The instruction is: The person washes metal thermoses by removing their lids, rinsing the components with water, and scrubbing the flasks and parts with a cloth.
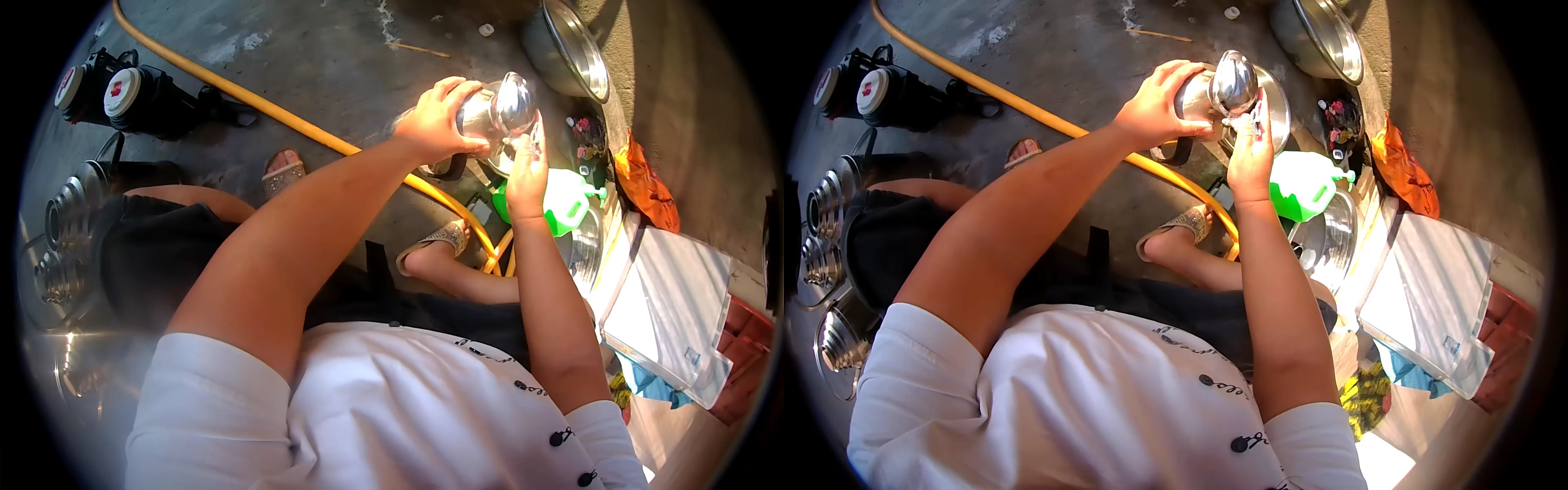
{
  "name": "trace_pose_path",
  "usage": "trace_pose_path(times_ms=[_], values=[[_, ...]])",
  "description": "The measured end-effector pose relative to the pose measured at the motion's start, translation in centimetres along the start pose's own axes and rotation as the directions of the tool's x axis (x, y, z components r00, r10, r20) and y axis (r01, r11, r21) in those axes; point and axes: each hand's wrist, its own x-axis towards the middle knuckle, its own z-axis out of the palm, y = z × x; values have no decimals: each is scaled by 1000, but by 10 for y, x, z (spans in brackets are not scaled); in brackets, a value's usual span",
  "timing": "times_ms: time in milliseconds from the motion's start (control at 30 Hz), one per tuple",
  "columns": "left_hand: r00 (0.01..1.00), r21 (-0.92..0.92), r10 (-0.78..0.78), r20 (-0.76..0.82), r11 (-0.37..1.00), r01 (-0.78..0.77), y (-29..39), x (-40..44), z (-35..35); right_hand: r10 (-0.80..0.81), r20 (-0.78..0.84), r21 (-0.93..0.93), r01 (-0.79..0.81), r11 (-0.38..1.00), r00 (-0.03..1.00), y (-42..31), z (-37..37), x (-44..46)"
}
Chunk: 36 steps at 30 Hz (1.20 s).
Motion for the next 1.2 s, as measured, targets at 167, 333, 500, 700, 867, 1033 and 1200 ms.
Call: trace_pose_path(times_ms=[167, 333, 500, 700, 867, 1033, 1200], values=[[999, -7, -30, 34, 1000, 30, 1, -3, -3, 5, -37, 91, -1, 996, 999, 9, 10, -4], [1000, -16, 5, 27, 1000, -5, -1, 0, -1, -14, 0, -27, 14, 1000, 1000, 3, -4, -1], [997, -29, -32, 66, 999, 34, 2, -2, -4, 38, -92, 5, -38, 999, 995, -4, 16, -13], [999, -12, -6, 37, 1000, 6, 1, 2, 0, 156, -4, 22, -156, 987, 988, -13, -20, 8], [995, -9, -67, 70, 998, 68, 7, -3, -6, -67, 134, 237, 34, 971, 989, -26, -7, 8], [998, -7, -49, 51, 999, 49, 5, -2, -4, -369, 304, -413, 471, 780, 878, -21, 4, 48], [999, 11, -42, 19, 999, 41, 4, -3, 0, 77, 301, -785, 201, 585, 951, -49, 23, 102]])
